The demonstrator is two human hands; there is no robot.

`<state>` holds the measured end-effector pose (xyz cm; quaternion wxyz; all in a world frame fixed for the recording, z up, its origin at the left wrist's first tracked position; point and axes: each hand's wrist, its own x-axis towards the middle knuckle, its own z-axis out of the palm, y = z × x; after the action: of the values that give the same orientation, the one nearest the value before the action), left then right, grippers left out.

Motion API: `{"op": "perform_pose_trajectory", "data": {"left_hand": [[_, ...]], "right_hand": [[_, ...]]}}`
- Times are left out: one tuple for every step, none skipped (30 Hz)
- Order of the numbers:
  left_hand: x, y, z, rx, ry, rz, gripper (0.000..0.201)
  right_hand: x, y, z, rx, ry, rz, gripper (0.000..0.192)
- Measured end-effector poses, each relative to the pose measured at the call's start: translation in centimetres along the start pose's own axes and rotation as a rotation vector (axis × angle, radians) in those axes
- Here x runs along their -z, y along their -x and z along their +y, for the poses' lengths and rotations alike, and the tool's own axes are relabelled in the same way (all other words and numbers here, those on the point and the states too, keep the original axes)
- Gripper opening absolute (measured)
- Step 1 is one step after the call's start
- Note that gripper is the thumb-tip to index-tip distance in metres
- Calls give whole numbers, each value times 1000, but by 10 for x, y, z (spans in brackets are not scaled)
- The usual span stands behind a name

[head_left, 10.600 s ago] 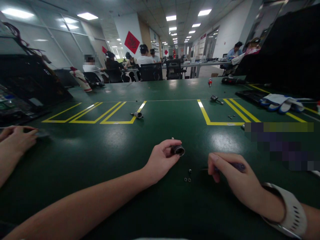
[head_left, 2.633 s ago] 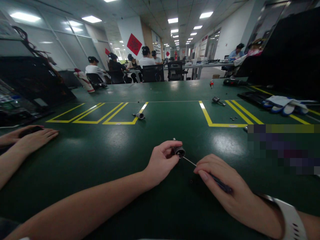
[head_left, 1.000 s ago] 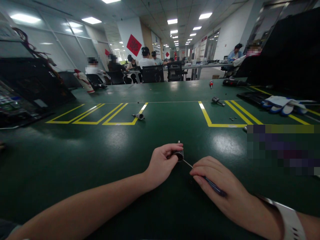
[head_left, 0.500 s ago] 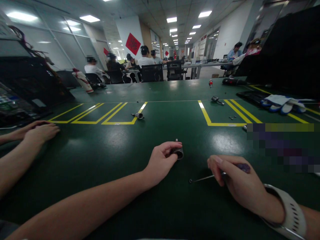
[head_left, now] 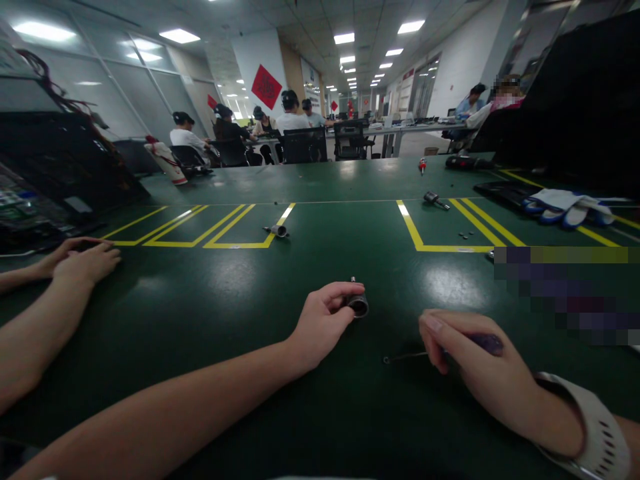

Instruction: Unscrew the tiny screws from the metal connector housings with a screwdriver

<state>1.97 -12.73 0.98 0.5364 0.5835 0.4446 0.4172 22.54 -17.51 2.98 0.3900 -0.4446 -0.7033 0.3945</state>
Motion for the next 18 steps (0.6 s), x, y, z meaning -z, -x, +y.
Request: {"op": "perform_pose_trajectory", "data": {"left_hand": [[0,0,0,2,5,4,35],[0,0,0,5,13,6,36],[-1,0,0,9,24,8,36],[-1,0,0,12,37,11,37],[-2,0,1,18,51,16,37],[-2,0,1,24,64,25,38],[-3,0,2,30,73,36,38],[-4,0,3,36,81,48,38],[-4,0,4,41,87,57,38],[-5,1,5,46,92,65,38],[-6,1,5,49,99,70,38],[-6,1,6,52,105,73,38],[-6,2,7,55,111,73,38],[-6,2,7,58,113,72,38],[-6,2,7,59,114,70,38],[-6,2,8,59,113,67,37],[-6,3,8,57,111,66,37],[-6,3,8,55,107,66,36]], "right_hand": [[0,1,-3,59,66,3,44],[-1,2,-6,121,125,4,42],[-2,3,-8,186,171,5,39],[-4,4,-9,252,204,5,36],[-5,5,-10,314,225,-1,33],[-7,6,-9,371,238,-9,30],[-8,7,-8,419,244,-14,27],[-8,7,-8,463,243,-17,24],[-9,8,-7,494,242,-22,22],[-9,8,-6,510,244,-30,20],[-8,8,-6,515,251,-37,18],[-8,7,-5,514,260,-44,17],[-8,7,-5,508,271,-49,17],[-9,7,-6,495,282,-51,16],[-9,7,-6,482,293,-48,16],[-9,7,-6,472,302,-45,15],[-10,6,-6,461,310,-44,14],[-11,6,-6,452,318,-45,13]]}}
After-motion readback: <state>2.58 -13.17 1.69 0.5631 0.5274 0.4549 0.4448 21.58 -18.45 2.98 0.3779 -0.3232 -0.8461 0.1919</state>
